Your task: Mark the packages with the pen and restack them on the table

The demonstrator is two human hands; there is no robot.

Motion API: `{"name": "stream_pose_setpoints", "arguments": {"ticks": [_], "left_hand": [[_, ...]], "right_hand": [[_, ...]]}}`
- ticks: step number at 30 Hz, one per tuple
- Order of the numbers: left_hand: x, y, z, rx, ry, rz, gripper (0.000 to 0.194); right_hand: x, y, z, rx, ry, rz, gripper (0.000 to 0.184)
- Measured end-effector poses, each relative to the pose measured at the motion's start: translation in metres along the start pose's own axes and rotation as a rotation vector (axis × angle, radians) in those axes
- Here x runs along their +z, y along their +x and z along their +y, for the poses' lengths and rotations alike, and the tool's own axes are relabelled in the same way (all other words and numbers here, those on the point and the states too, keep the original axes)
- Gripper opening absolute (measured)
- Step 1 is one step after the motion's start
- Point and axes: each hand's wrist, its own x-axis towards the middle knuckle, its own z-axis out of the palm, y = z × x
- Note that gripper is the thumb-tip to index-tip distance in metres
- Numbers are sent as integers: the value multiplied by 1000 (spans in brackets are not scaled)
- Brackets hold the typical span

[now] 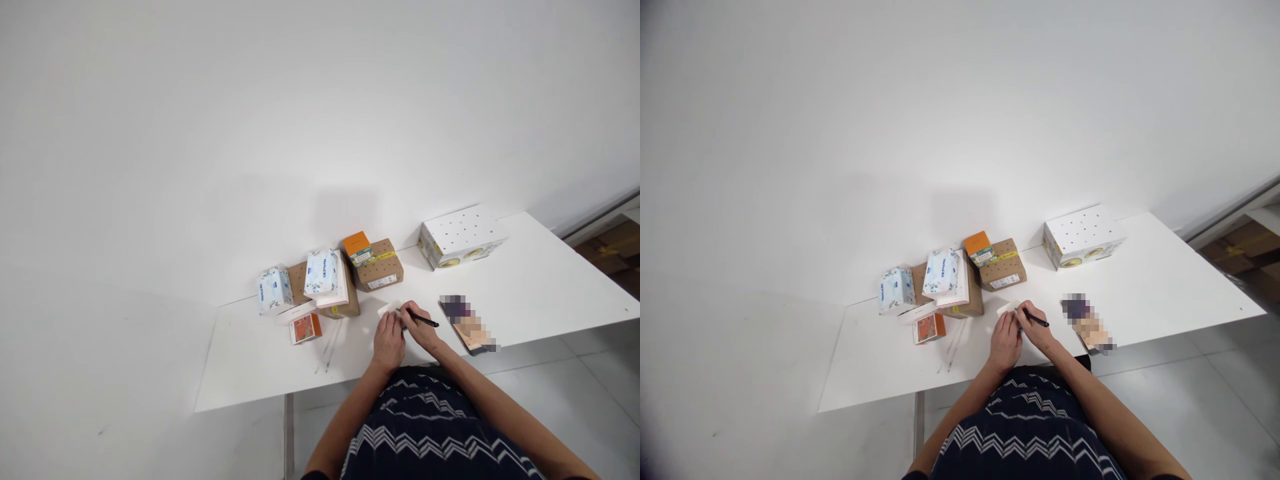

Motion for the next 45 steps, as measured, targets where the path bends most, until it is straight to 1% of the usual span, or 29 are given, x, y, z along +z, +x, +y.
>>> {"name": "stream_pose_setpoints", "arguments": {"ticks": [9, 18, 25, 29, 34, 41, 45], "left_hand": [[0, 1, -1, -1, 9, 7, 52], [-2, 2, -1, -17, 15, -9, 52], [-1, 2, -2, -15, -3, 14, 52], [-2, 3, -2, -18, -4, 2, 54], [-4, 3, -2, -10, 15, -13, 52], [-4, 4, -2, 4, 33, 29, 50], [-8, 2, -1, -25, -25, 8, 53]], "right_hand": [[0, 1, -3, 1, 2, 6, 19], [1, 4, -2, 0, 6, 10, 19], [1, 5, -5, 3, 8, -1, 20], [0, 6, -6, 2, 13, -11, 19], [1, 6, -5, 7, 22, -8, 19], [2, 6, -1, 18, 65, -7, 20], [2, 4, 5, 52, 111, 26, 21]]}}
